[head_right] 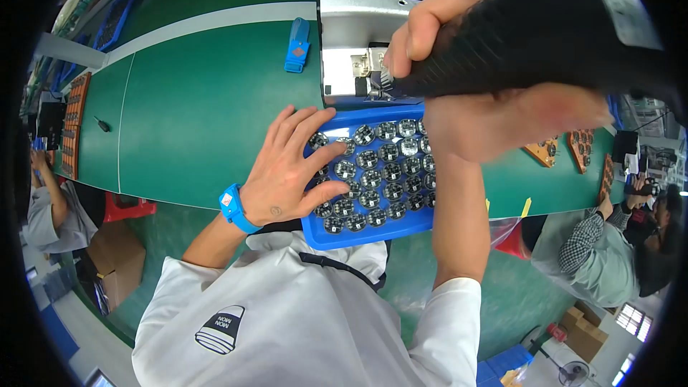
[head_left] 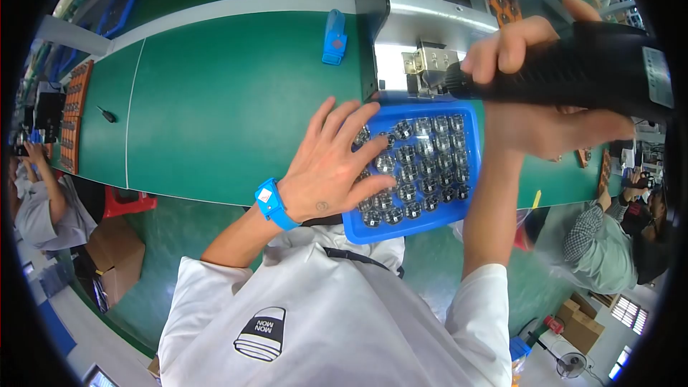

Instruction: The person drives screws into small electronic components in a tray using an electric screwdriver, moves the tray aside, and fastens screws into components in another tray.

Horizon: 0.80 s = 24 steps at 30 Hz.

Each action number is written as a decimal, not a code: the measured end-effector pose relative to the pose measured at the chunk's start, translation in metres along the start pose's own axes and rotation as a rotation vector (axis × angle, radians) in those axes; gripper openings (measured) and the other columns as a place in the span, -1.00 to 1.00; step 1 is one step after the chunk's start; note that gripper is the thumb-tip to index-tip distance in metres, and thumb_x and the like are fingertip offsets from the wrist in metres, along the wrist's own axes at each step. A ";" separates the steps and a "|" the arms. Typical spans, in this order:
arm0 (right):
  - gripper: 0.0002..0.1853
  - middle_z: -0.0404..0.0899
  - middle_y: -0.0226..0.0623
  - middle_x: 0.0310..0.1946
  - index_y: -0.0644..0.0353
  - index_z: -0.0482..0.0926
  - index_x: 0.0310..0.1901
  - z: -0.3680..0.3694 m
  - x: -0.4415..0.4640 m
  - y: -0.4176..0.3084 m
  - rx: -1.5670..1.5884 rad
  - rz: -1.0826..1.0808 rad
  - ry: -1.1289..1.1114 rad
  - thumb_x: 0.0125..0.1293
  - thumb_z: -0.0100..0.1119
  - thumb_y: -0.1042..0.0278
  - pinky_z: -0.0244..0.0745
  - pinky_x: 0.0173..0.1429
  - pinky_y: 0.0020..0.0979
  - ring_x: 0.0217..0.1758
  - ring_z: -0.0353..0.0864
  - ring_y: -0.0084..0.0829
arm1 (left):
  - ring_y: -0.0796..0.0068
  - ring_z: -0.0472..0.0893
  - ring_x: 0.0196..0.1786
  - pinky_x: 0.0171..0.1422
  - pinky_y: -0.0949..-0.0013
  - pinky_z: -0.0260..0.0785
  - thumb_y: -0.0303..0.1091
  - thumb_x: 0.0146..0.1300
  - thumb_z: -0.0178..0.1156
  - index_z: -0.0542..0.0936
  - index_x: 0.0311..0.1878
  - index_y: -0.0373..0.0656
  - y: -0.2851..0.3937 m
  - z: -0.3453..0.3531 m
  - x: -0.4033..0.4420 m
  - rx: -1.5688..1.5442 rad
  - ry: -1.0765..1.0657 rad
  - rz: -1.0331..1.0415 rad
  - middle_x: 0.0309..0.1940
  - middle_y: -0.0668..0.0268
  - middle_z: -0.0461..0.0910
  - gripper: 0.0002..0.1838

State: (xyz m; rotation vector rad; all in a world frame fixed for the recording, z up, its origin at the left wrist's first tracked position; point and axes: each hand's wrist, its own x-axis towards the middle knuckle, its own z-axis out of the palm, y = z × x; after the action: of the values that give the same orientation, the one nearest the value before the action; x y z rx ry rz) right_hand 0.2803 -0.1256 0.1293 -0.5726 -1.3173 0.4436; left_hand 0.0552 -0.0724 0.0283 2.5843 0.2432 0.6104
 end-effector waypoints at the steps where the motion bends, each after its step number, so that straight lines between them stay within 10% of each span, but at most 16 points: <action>1: 0.27 0.49 -0.14 -0.36 0.26 0.07 0.47 0.001 0.000 0.001 0.000 -0.002 -0.001 0.08 -0.36 -0.86 0.54 -0.31 -0.17 -0.48 0.55 -0.29 | -0.15 0.31 0.39 0.49 -0.29 0.09 0.15 0.23 0.29 0.66 0.02 -0.17 0.000 0.000 0.001 0.001 0.002 0.001 0.37 -0.06 0.34 -0.45; 12: 0.22 0.52 -0.14 -0.38 0.27 0.17 0.39 0.014 -0.011 0.001 -0.257 0.331 0.122 0.08 -0.24 -0.83 0.52 -0.36 -0.26 -0.52 0.53 -0.31 | -0.18 0.33 0.37 0.46 -0.18 0.15 0.11 0.20 0.32 0.65 0.03 -0.18 -0.001 -0.001 0.001 -0.054 0.014 -0.019 0.34 -0.08 0.35 -0.45; 16: 0.19 0.53 -0.11 -0.33 0.25 0.14 0.41 0.001 -0.010 0.004 0.202 0.119 -0.077 0.12 -0.22 -0.80 0.54 -0.31 -0.27 -0.46 0.55 -0.30 | -0.18 0.34 0.35 0.43 -0.12 0.19 0.09 0.19 0.34 0.65 0.03 -0.19 0.000 -0.003 0.002 -0.074 0.020 -0.032 0.33 -0.07 0.35 -0.46; 24: 0.24 0.51 -0.14 -0.36 0.20 0.14 0.42 0.005 -0.009 0.002 0.022 -0.001 0.043 0.07 -0.37 -0.88 0.54 -0.28 -0.19 -0.46 0.54 -0.28 | -0.17 0.35 0.33 0.42 -0.11 0.20 0.04 0.17 0.38 0.64 0.02 -0.19 -0.001 -0.002 0.002 -0.094 0.024 -0.042 0.33 -0.06 0.35 -0.48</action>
State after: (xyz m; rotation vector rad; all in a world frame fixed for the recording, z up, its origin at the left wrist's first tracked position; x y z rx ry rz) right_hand 0.2739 -0.1292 0.1216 -0.5601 -1.2704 0.4421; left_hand 0.0560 -0.0703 0.0301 2.4763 0.2701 0.6231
